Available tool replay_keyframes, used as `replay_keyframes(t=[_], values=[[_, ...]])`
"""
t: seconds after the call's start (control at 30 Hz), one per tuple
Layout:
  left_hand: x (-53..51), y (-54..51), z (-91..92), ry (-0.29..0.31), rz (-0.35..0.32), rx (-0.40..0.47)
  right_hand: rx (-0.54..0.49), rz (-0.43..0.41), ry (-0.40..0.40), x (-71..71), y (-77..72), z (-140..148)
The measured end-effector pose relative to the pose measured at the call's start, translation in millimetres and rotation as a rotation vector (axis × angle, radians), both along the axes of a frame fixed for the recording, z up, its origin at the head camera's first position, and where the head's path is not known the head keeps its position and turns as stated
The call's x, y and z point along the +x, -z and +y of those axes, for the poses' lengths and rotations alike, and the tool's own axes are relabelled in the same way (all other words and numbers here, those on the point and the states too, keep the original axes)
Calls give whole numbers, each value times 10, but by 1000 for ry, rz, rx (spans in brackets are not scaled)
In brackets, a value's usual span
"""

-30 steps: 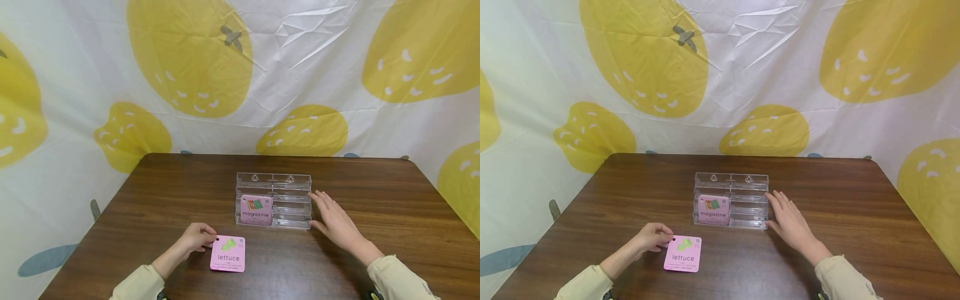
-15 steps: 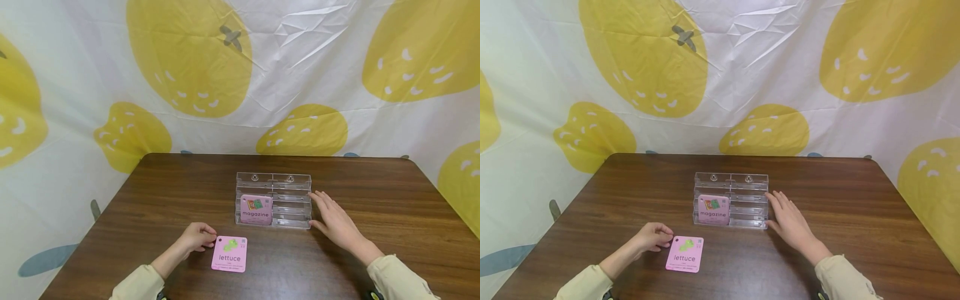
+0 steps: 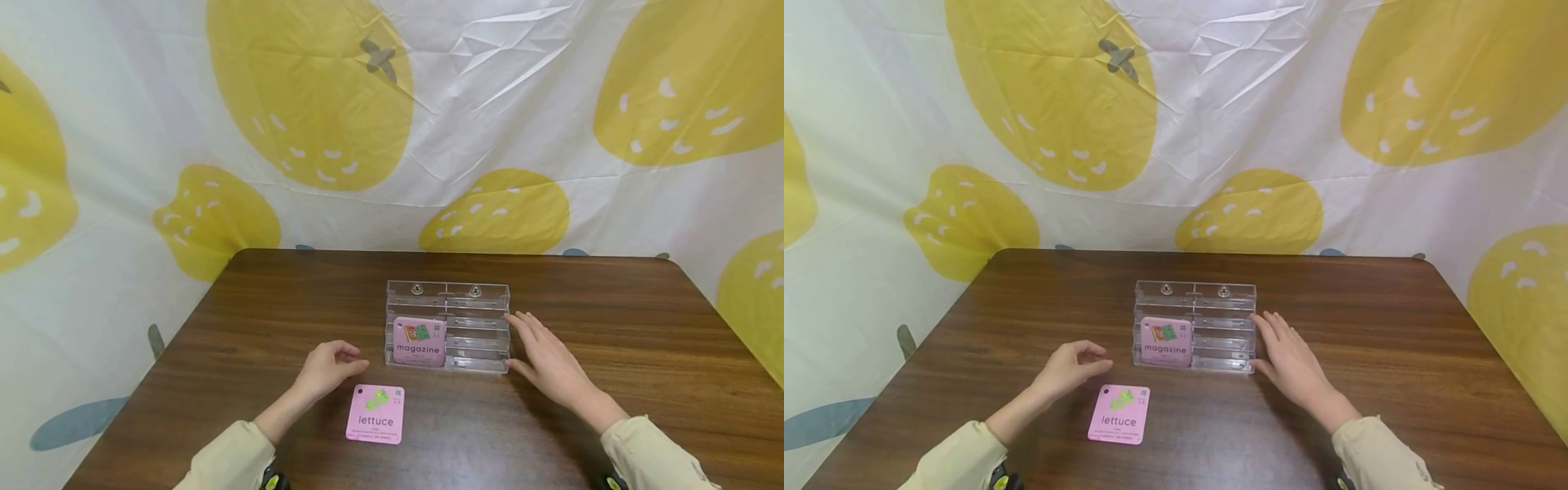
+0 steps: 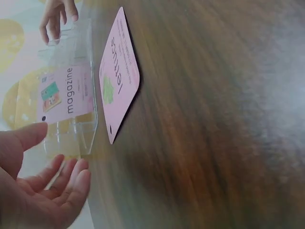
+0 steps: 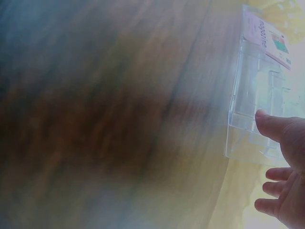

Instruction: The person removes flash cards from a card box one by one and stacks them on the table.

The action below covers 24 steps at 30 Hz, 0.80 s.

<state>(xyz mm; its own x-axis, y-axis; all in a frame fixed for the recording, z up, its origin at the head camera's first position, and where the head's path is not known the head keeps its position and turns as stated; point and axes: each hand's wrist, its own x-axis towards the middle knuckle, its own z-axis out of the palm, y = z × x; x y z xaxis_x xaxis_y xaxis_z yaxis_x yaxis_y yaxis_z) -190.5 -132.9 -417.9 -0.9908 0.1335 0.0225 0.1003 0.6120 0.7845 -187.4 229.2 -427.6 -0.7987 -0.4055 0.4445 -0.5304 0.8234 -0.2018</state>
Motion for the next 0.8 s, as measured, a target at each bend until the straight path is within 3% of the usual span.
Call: replay_keyframes(t=[0.4, 0.8], values=[[-132, -67, 174, 104, 353, -148, -1, 2, -3, -1, 0, -2], [-301, -50, 305, 191, 605, -175, -4, 2, -2, 1, -3, -2]])
